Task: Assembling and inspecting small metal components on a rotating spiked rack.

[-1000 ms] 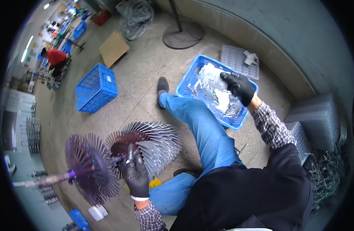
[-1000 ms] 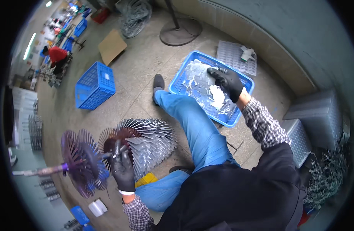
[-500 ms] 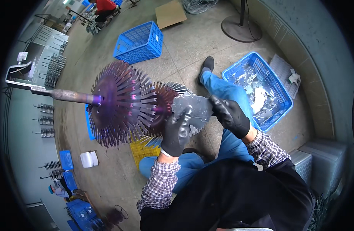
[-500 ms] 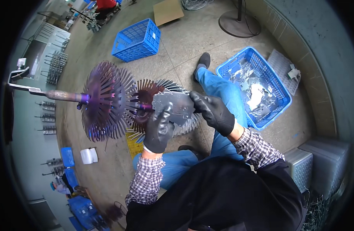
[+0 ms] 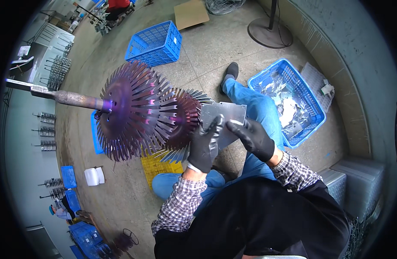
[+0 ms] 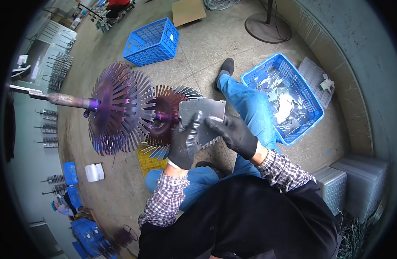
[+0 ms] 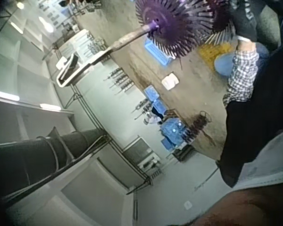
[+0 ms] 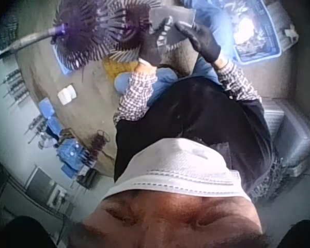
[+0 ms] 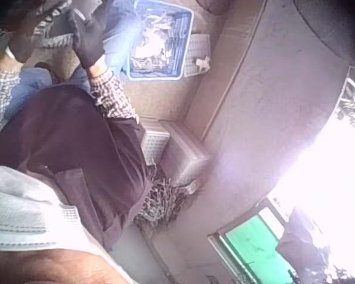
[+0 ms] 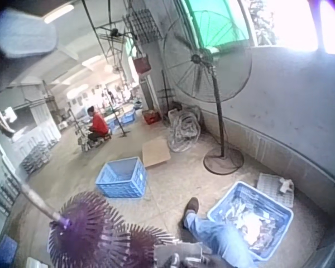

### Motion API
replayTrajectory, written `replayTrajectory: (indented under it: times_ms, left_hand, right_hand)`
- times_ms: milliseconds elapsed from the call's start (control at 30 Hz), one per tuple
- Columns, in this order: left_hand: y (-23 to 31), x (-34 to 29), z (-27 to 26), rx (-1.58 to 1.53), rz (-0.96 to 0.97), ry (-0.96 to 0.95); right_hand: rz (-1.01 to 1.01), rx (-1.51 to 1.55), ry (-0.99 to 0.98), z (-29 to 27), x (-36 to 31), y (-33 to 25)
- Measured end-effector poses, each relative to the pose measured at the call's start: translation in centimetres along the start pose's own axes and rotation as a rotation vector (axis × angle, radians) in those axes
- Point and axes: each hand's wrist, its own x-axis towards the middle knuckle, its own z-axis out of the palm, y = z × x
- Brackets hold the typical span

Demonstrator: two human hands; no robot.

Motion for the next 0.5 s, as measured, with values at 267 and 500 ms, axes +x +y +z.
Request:
replayTrajectory:
  times_ms: [267,500]
  left_hand:
    - [1.8,-1.2,-7.5,-0.092,-0.165,-0.123]
    - [4.2,-1.0,-12.3,0.698,0.071,-0.115]
  right_hand:
    - [-0.149,0.192,0.282,-4.6,3.3,0.5]
    - [-0.114,-0.612,0.076,-3.6,9.1,5.2]
